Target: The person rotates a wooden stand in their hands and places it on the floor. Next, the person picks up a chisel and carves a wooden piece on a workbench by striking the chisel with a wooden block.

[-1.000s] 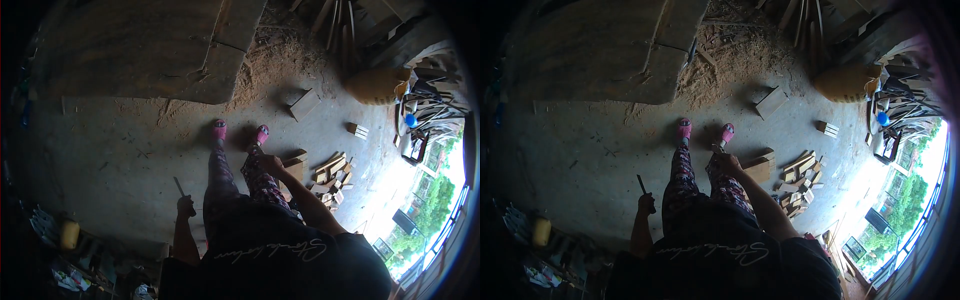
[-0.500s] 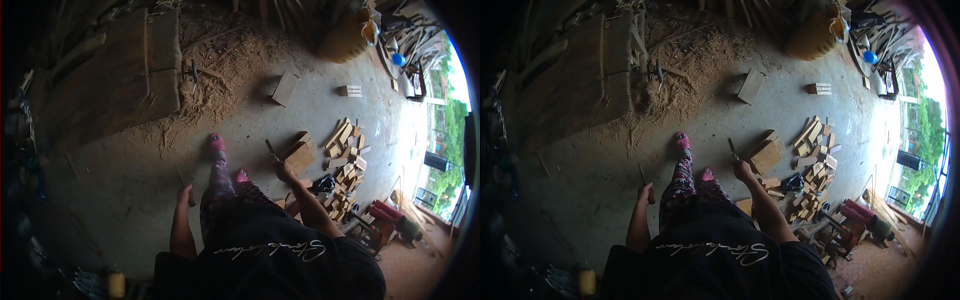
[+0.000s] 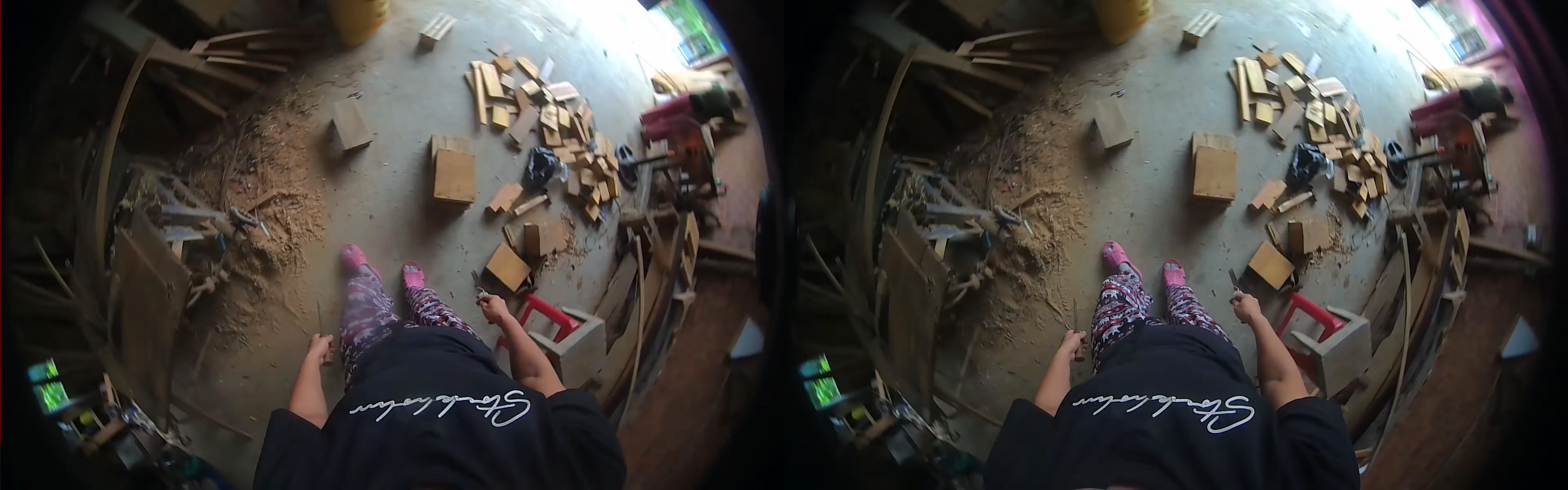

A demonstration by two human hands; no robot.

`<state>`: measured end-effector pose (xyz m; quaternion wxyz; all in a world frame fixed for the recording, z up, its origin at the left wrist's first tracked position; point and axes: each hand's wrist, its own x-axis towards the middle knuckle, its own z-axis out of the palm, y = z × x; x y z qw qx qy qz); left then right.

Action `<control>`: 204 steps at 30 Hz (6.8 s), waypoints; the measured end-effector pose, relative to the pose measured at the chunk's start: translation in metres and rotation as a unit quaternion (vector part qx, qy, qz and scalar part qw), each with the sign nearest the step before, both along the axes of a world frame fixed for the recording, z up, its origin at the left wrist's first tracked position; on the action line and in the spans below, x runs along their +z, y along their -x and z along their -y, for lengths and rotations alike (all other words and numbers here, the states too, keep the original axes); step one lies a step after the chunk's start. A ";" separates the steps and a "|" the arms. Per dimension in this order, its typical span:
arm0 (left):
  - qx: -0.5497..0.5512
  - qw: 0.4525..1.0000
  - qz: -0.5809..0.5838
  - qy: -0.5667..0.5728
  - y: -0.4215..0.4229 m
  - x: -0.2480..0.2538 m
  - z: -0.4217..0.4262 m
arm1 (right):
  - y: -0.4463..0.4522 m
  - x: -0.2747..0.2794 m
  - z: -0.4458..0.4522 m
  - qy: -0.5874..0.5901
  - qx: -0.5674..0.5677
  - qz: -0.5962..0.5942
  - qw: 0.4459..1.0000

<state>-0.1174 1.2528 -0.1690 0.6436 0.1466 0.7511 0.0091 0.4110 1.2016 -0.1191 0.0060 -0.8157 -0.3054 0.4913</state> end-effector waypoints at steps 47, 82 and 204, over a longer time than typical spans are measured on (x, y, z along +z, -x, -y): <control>-0.240 0.864 0.352 -0.270 -0.365 0.021 0.166 | 0.237 -0.082 0.688 -0.083 -0.590 -0.007 0.803; -0.834 0.480 0.142 -0.232 -0.788 -0.054 0.309 | 0.006 0.146 0.663 -0.395 -0.859 0.119 0.304; -0.891 0.017 0.370 -0.262 -1.087 0.171 0.934 | -0.309 0.118 1.087 -0.071 -0.733 0.448 0.507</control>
